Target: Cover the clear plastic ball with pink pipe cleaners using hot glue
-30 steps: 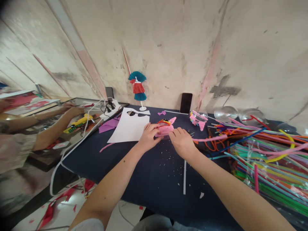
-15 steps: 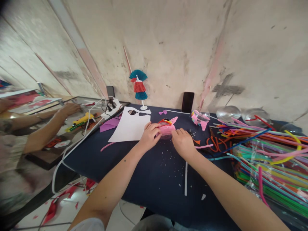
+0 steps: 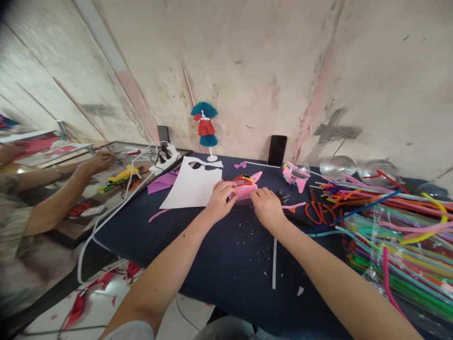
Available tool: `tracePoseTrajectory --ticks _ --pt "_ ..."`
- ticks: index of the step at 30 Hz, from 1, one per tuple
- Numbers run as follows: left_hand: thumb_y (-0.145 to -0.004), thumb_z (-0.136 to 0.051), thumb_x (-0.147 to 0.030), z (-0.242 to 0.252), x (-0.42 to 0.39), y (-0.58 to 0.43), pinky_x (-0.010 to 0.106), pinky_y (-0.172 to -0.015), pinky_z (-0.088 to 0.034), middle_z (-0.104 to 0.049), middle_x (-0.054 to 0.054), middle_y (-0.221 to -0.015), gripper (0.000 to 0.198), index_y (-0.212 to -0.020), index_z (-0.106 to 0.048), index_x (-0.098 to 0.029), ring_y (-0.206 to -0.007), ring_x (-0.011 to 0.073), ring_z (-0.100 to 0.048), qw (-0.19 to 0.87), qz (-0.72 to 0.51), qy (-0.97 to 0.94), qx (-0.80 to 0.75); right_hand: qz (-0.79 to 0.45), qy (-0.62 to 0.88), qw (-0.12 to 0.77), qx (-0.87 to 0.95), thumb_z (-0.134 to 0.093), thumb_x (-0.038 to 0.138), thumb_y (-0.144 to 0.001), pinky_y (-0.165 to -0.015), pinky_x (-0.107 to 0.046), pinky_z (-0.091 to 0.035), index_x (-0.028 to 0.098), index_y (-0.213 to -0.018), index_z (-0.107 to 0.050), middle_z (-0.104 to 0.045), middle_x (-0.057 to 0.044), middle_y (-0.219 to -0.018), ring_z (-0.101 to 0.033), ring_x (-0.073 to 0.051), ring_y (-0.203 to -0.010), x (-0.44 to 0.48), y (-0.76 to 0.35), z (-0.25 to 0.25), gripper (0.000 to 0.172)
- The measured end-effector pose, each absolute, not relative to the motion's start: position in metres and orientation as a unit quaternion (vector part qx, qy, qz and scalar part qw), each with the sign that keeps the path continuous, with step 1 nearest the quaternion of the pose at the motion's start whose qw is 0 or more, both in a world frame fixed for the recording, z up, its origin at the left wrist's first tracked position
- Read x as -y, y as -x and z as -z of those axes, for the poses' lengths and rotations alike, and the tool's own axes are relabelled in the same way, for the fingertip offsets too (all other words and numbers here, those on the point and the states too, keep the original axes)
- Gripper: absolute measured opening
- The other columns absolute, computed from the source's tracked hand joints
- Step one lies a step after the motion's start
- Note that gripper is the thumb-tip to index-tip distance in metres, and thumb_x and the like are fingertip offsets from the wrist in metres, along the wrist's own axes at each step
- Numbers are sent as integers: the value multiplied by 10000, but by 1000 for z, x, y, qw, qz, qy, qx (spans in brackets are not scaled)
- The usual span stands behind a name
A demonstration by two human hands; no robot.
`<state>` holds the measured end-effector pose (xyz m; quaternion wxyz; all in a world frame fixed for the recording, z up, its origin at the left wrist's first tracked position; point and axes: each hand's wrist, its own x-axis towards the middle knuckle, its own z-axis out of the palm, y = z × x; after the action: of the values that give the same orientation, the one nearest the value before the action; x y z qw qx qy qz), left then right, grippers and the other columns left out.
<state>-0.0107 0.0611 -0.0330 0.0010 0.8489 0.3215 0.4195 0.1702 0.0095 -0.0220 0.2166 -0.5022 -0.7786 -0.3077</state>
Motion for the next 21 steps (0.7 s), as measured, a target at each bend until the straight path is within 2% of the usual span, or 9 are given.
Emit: tracePoseTrajectory --ticks 10,15,21 --pt "-837 -396 -85 30 -64 18 426 -1006 -384 -657 53 -1030 202 -912 -538 -206 -1019 172 -587 63 -429 -846 -310 309 507 225 773 -457 122 -855 -620 -296 -271 159 -665 -575 -563 -53 -647 -421 -177 -658 -14 -171 25 227" --pt "-775 -507 -118 31 -64 17 422 -958 -426 -639 75 -1032 206 -965 -534 -194 -1015 200 -579 38 -434 -851 -293 313 505 232 770 -474 126 -846 -622 -291 -275 160 -652 -569 -565 -49 -637 -428 -176 -650 -13 -170 24 219" --pt "-767 -538 -129 31 -64 15 452 -1018 -363 -643 62 -1024 221 -977 -528 -198 -1026 200 -582 -6 -414 -858 -304 311 513 225 768 -469 135 -851 -620 -294 -269 163 -653 -572 -560 -47 -631 -425 -173 -641 -14 -169 23 225"
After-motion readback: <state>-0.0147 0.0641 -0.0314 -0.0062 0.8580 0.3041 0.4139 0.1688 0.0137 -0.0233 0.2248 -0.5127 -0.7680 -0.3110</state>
